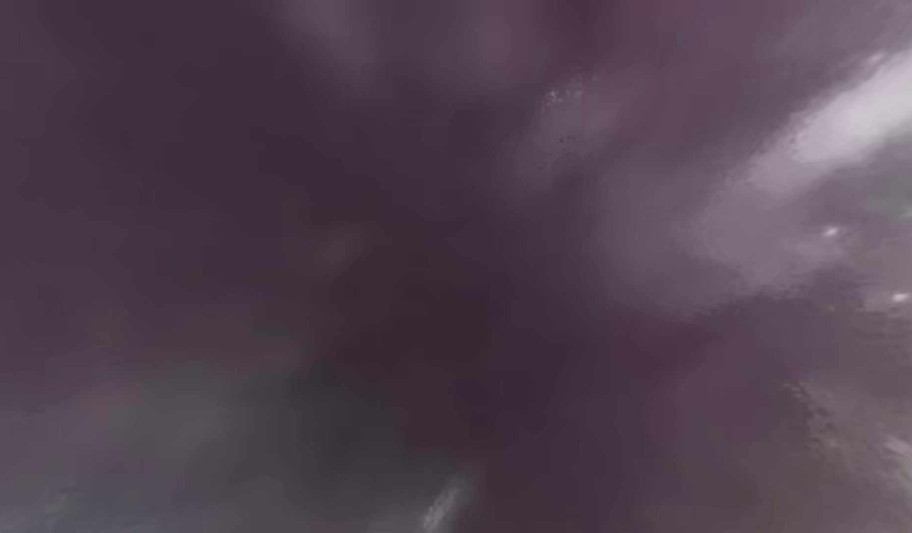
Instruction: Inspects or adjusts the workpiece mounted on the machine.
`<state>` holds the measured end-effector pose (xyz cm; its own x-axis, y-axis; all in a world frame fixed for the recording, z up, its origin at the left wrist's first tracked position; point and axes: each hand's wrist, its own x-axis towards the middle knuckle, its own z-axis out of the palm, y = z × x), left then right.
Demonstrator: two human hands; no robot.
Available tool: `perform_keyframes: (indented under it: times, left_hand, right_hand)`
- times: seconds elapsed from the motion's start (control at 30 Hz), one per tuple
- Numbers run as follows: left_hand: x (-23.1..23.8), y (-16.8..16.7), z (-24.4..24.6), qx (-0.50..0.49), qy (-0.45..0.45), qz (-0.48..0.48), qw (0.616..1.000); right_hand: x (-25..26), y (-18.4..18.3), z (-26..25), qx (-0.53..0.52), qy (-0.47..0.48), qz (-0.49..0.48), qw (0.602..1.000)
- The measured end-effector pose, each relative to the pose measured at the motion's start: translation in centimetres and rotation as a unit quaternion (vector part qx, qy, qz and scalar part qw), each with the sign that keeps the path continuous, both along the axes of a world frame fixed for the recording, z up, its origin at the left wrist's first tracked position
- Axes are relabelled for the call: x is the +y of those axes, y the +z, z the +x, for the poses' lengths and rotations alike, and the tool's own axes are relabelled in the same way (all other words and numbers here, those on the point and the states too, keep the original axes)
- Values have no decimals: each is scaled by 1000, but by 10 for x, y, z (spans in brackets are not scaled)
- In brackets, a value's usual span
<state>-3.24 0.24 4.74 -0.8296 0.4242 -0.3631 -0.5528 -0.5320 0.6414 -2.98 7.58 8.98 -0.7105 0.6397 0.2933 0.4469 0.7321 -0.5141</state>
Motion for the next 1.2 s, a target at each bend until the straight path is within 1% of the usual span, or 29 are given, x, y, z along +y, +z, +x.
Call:
perform_keyframes:
  times: [0.03,0.07,0.13,0.17,0.23,0.27,0.3,0.4,0.47,0.5,0.53,0.57,0.6,0.63,0.7,0.73,0.77,0.83,0.87,0.9,0.93,0.97,1.0,1.03,1.1,1.13,1.2]
  left_hand:
    - [1,-1,-1,-4,2,-8,1000]
    - [-1,3,0,-8,-2,-16,1000]
    - [-7,20,5,0,-11,-16,1000]
    - [-7,17,4,17,-9,10,1000]
    - [0,-17,-8,73,-21,78,994]
    - [4,-30,-14,92,-30,80,992]
    - [9,-34,-19,97,-21,71,993]
    - [17,-32,-26,71,-12,26,997]
    - [18,-31,-28,61,-13,25,998]
    - [19,-31,-28,61,-11,28,998]
    - [19,-31,-27,58,-7,23,998]
    - [19,-30,-26,59,-1,6,998]
    - [18,-31,-24,61,5,-18,998]
    - [16,-33,-21,66,5,-39,997]
    - [12,-40,-19,87,-19,-44,995]
    - [11,-42,-19,95,-25,-40,994]
    - [9,-39,-18,99,-29,-33,994]
    - [0,-26,-14,95,-37,-38,994]
    - [-6,-20,-13,95,-44,-50,993]
    - [-9,-19,-13,107,-51,-61,991]
    - [-10,-20,-13,126,-56,-72,988]
    - [-11,-25,-14,143,-59,-81,985]
    - [-11,-30,-15,153,-61,-89,982]
    - [-9,-39,-17,163,-66,-90,980]
    - [-4,-49,-19,193,-61,-92,975]
    - [-4,-50,-19,210,-65,-94,971]
    - [-8,-46,-16,237,-87,-127,959]
  right_hand:
    - [2,-4,-2,9,3,18,1000]
    - [2,-4,-3,11,7,14,1000]
    - [5,-9,-8,41,-1,12,999]
    - [7,-13,-11,60,-9,9,998]
    - [3,-2,-9,34,-23,-22,999]
    - [0,7,-6,16,-24,-41,999]
    - [-1,10,-6,15,-24,-50,998]
    - [2,14,-3,17,-16,-81,996]
    - [9,4,-5,40,-11,-58,997]
    - [7,7,-3,8,-14,-56,998]
    - [3,14,-1,-45,-20,-56,997]
    - [0,19,1,-95,-22,-54,994]
    - [-1,17,1,-118,-22,-41,992]
    - [0,11,0,-114,-23,-22,993]
    - [1,1,-2,-83,-19,1,996]
    - [0,1,-3,-79,-16,-9,997]
    - [1,-1,-4,-68,-15,-9,998]
    - [3,-11,-10,-21,-21,37,999]
    - [-2,-4,-10,-38,-23,34,998]
    - [-9,11,-8,-77,-22,-4,997]
    - [-10,17,-8,-100,-15,-20,995]
    - [-6,10,-10,-73,-9,10,997]
    - [6,-15,-20,0,-15,96,995]
    - [17,-31,-28,47,-16,141,989]
    - [25,-40,-34,66,-10,154,986]
    - [25,-40,-34,68,-11,145,987]
    - [24,-36,-34,61,-11,135,989]
